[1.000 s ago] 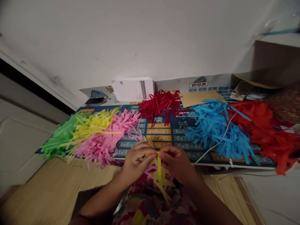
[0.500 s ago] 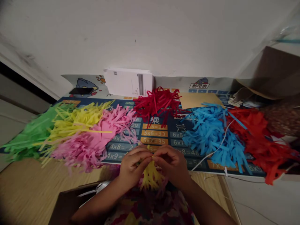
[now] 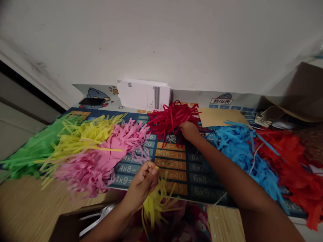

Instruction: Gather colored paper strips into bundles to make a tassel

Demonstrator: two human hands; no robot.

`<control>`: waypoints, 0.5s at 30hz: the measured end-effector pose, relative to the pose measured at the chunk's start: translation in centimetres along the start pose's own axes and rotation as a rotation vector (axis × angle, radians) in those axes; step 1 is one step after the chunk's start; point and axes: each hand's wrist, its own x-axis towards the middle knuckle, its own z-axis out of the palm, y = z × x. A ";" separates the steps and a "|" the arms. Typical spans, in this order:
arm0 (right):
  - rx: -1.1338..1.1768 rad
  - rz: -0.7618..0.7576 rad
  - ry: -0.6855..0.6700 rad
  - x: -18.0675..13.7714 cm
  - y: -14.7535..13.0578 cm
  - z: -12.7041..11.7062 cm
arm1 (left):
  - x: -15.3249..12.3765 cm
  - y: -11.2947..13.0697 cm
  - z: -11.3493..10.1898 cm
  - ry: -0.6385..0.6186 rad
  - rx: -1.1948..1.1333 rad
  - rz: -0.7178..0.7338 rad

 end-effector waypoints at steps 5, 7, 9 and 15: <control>0.031 -0.049 0.003 -1.3 0.5 -2.4 | 0.1 0.1 -0.2 0.040 0.099 0.084; 0.060 -0.029 0.020 -2.4 1.1 -3.6 | 0.0 0.0 -0.4 0.061 0.117 0.097; 0.080 -0.003 0.037 -4.3 1.4 -4.9 | -0.1 -0.1 -0.6 0.068 0.123 0.099; 0.494 0.069 0.285 -15.8 -1.5 -5.0 | -0.5 -0.9 -0.3 0.074 0.212 0.161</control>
